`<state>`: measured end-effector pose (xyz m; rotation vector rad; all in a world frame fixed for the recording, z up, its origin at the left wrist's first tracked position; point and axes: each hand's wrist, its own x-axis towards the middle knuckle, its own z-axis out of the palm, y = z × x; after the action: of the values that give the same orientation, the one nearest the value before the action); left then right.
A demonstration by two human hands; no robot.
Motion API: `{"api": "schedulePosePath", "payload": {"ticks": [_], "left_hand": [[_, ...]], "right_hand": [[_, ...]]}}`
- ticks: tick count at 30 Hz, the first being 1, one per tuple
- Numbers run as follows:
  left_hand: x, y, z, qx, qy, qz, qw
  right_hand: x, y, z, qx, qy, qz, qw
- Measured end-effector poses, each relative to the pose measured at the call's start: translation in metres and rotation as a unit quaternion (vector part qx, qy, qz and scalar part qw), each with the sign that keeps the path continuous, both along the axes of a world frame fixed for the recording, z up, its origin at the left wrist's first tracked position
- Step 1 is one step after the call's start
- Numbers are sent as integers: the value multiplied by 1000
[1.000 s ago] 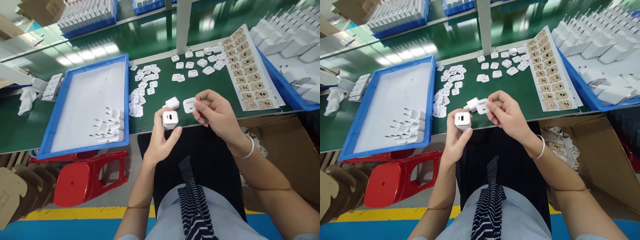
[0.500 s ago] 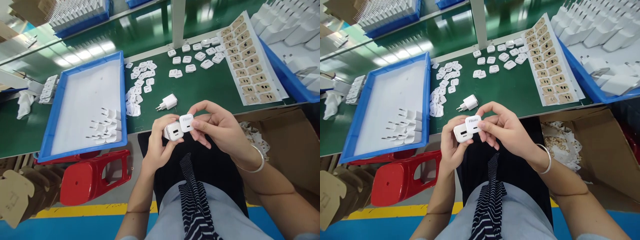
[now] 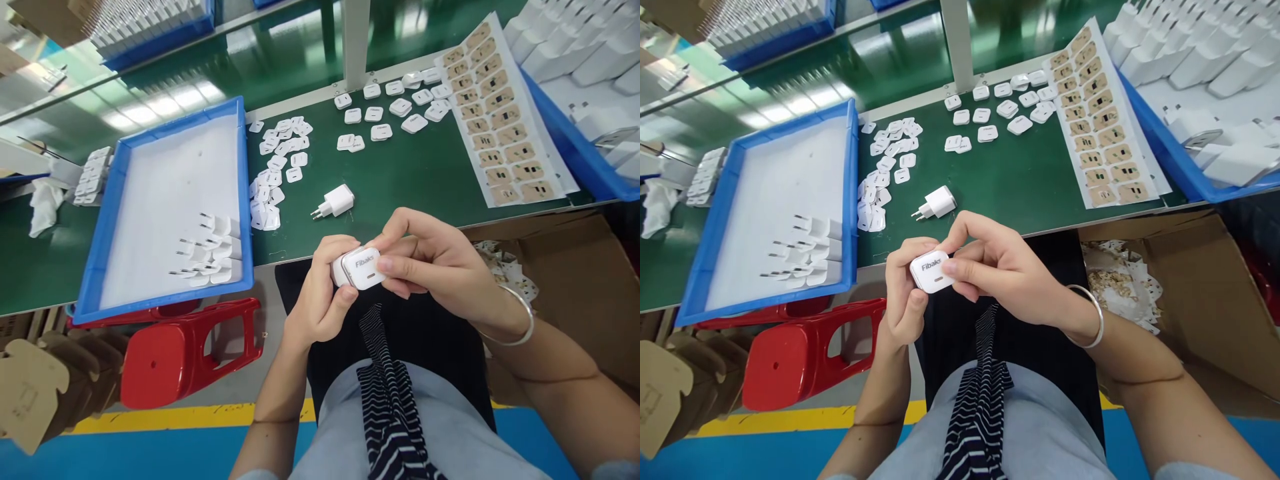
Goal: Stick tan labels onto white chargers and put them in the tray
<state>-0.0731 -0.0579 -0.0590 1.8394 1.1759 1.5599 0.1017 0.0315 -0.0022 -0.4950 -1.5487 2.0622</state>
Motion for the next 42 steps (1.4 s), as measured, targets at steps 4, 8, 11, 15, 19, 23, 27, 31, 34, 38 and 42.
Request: {"api": "schedulePosePath", "payload": {"ticks": [4,8,11,15,19,23,27,31,34,38,42], "left_hand": [[0,-1,-2,-4,-3,-3,1000],[-1,-1,-3,1,-7,2,1000],[0,-1,-3,-3,-3,6,1000],[0,-1,-1,-8,6,9,1000],[0,-1,1,-2,11,11,1000],[-1,0,2,0,11,5,1000],[-2,2,3,8,19,-3,1000],[-4,4,4,12,28,-8,1000],[-4,4,4,12,36,-13,999],[-4,4,3,15,49,-11,999],[-4,4,2,25,66,-9,997]], "right_hand": [[-2,0,-4,25,11,-2,1000],[-1,0,-5,47,-5,-21,999],[0,-1,-6,63,-20,-27,997],[2,-1,-5,78,-31,-19,996],[2,-1,-2,77,-41,-14,996],[1,-1,0,69,-58,-17,996],[1,-1,-1,56,-66,-16,996],[1,0,0,42,-68,-11,997],[0,-1,0,26,-65,-17,997],[-1,-1,-1,5,-67,-12,998],[-1,0,-4,-7,-68,-6,998]]}}
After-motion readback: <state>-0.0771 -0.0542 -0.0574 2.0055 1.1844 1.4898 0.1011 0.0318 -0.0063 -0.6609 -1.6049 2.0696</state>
